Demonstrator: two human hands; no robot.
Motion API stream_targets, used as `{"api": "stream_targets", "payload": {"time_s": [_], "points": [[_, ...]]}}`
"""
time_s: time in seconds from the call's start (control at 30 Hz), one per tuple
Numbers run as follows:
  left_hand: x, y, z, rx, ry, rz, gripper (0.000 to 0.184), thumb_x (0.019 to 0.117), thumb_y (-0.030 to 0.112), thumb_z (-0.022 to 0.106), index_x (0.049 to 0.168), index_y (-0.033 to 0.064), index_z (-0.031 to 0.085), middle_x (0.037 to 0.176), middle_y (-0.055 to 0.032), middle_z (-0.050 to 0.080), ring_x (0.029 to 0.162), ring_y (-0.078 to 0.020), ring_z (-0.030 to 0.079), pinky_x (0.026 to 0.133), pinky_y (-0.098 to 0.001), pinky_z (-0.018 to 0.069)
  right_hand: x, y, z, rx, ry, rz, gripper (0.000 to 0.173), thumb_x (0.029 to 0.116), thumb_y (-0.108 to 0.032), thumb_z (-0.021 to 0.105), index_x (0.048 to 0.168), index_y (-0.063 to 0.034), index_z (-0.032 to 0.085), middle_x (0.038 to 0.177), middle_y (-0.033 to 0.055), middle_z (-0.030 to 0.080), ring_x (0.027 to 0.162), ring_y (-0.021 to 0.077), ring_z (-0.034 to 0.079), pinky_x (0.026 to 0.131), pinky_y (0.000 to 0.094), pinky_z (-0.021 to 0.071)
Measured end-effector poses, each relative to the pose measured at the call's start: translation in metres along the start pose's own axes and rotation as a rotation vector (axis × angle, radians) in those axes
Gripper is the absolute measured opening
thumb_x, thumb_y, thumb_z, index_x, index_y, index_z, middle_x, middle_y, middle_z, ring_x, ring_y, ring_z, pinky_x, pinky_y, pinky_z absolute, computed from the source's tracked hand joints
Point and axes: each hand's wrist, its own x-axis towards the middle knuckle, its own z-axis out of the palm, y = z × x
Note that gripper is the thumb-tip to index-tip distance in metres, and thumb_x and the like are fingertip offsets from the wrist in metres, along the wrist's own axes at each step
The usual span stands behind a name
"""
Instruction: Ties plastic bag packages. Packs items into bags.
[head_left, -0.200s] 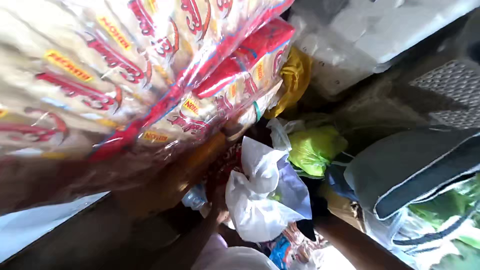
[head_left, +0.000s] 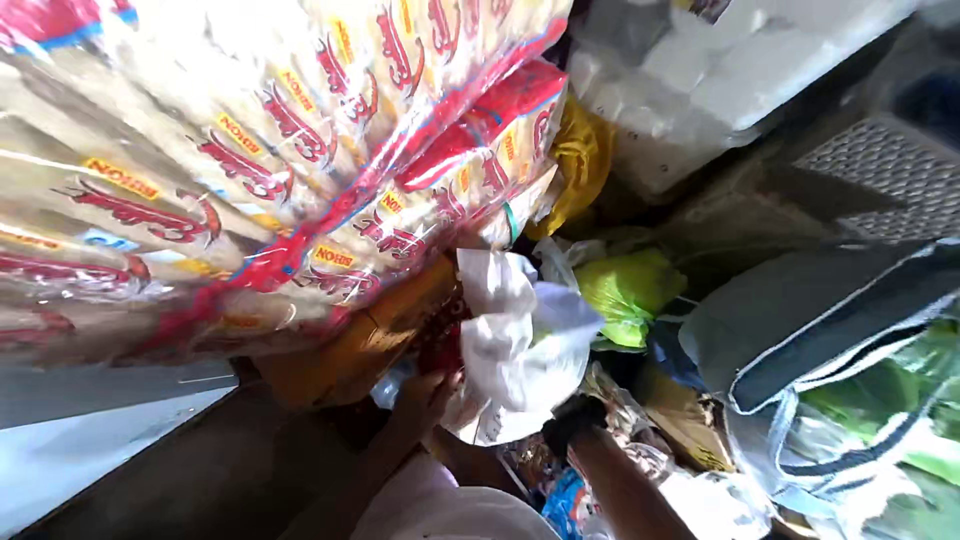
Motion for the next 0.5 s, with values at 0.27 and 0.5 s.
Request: {"api": "stream_targets", "payload": {"time_s": [0.27,0.5], "points": [[-0.086,0.003,-0.004,0.305,-0.25,0.183,0.037,0.1047,0.023,0.05,0.088,-0.0023,0.071,0.071,-0.0175,0.068,0.068,-0.0332,0.072,0.062,-0.0497,0.0592,0.055,-0.039,-0.006,0.0,0.174,0.115,0.035,0.0976,-0.031,0.06,0.112,-0.0026,0.073,0.119,0.0229,0.07,0.12,0.0398,0.064,0.101,0.0599,0.0479],[-0.039,0.129,0.001,0.559,-0.874,0.568,0.021,0.1012,0.004,0.052,0.098,-0.0089,0.067,0.094,-0.0265,0.069,0.094,-0.0447,0.069,0.079,-0.0566,0.0536,0.004,-0.003,0.019,0.051,0.259,0.053,0.061,0.0946,-0.039,0.068,0.138,0.0038,0.059,0.141,0.0255,0.059,0.137,0.0373,0.052,0.116,0.0537,0.0384]]}}
